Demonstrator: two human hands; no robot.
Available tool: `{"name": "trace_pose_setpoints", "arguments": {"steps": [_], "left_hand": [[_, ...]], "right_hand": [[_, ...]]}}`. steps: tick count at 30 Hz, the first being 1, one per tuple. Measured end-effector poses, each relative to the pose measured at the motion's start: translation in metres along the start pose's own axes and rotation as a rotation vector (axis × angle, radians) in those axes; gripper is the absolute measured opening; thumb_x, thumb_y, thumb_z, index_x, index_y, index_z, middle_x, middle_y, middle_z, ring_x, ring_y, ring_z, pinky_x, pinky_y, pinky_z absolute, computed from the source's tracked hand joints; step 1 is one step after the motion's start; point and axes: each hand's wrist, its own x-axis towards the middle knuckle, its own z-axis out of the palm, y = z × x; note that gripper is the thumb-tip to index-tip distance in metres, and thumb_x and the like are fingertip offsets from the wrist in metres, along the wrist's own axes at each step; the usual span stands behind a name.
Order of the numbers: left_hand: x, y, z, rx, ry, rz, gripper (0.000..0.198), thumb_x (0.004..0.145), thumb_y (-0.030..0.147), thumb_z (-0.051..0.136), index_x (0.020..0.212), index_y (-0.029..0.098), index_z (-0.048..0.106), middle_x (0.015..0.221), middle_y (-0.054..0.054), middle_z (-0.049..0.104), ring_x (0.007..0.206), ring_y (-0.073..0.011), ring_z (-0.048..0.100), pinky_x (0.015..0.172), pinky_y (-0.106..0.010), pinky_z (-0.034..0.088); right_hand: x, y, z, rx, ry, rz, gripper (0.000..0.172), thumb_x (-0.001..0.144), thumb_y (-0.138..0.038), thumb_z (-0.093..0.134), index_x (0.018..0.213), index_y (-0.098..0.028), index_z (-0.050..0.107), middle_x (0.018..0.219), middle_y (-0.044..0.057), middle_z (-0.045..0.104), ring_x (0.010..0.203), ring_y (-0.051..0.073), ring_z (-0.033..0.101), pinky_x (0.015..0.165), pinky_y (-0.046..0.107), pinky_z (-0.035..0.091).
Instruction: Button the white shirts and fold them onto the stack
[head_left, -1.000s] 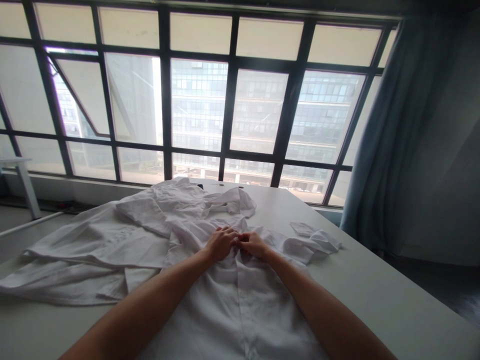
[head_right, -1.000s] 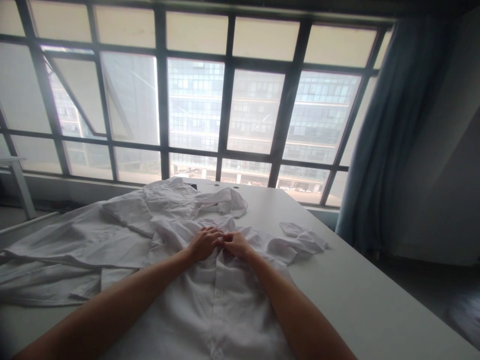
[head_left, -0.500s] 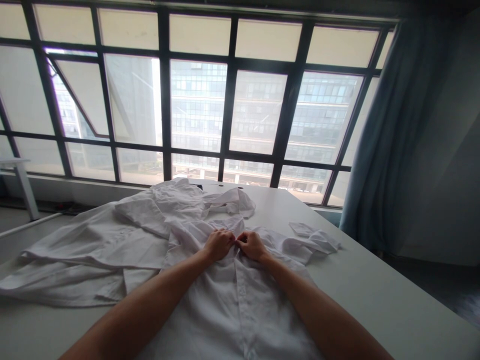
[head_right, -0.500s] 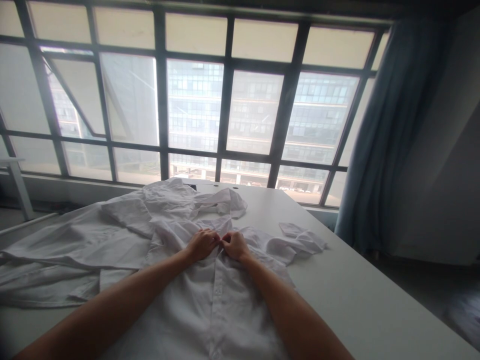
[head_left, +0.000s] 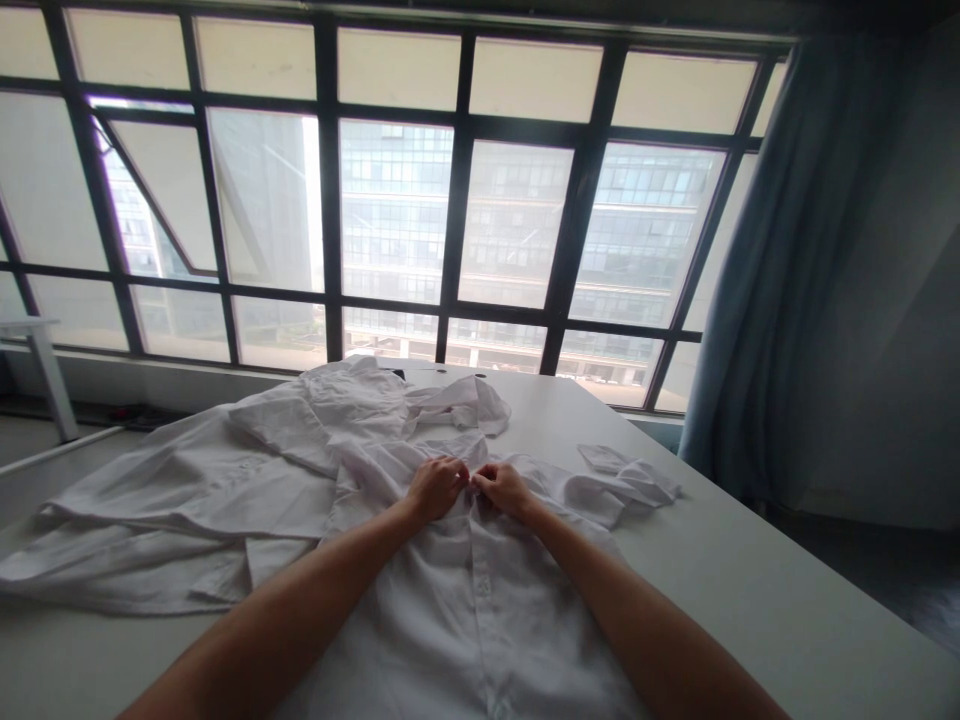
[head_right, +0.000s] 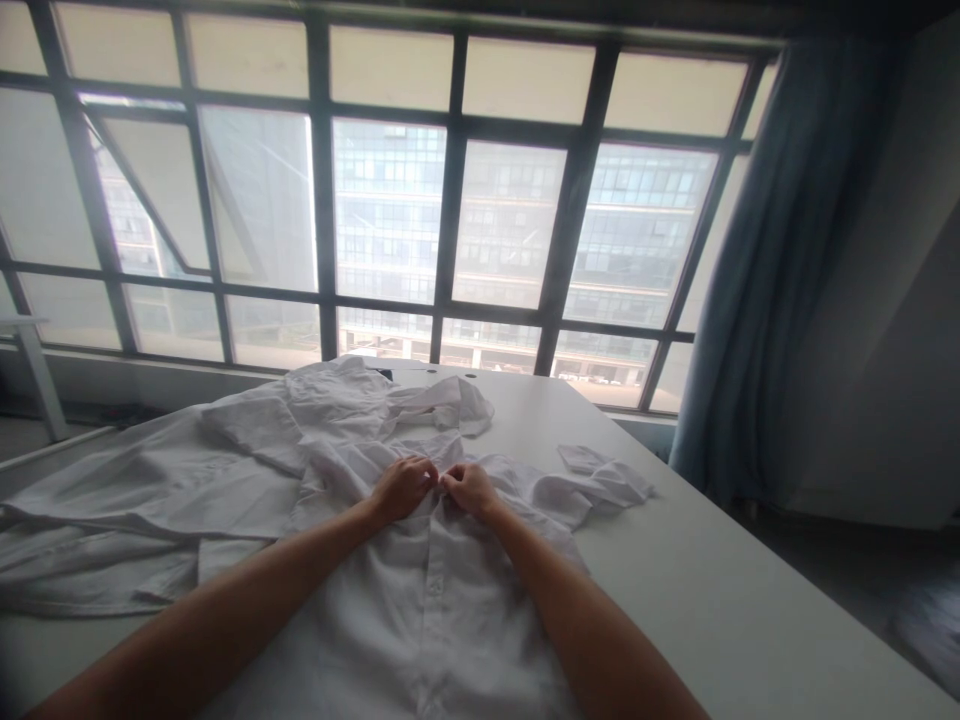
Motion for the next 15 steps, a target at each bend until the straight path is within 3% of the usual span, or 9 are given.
{"name": "trace_pose_setpoints", "arguments": {"steps": [2,6,15], "left_hand": [[-0.0006,0.0004,-0.0019,-0.005,0.026,0.042,0.015,0.091,0.015,0.056,0.089,0.019,0.07,0.099,-0.008,0.07,0.099,-0.0227,0.062,0.089,-0.035,0.047],[-0.0019,0.0017,-0.0045,0.032,0.084,0.056,0.017,0.09,0.014,0.056,0.09,0.021,0.071,0.105,-0.008,0.067,0.105,-0.024,0.058,0.091,-0.037,0.046],[-0.0003,-0.0031,0.0036,0.049,0.012,-0.001,0.022,0.085,0.011,0.056,0.086,0.018,0.076,0.096,-0.009,0.071,0.093,-0.0234,0.066,0.086,-0.035,0.049]], "right_hand": [[0.0,-0.0007,-0.0006,-0.025,0.028,-0.084,0.013,0.08,-0.02,0.061,0.08,-0.014,0.073,0.066,0.001,0.069,0.057,0.011,0.057,0.054,0.02,0.042],[-0.0002,-0.0005,-0.0033,-0.048,-0.048,-0.193,0.018,0.08,-0.023,0.058,0.081,-0.016,0.074,0.07,0.001,0.071,0.062,0.013,0.058,0.061,0.022,0.044],[0.0028,0.004,0.0006,-0.11,-0.002,-0.086,0.019,0.082,-0.023,0.058,0.075,-0.015,0.073,0.064,0.002,0.068,0.057,0.013,0.056,0.055,0.022,0.041]]}}
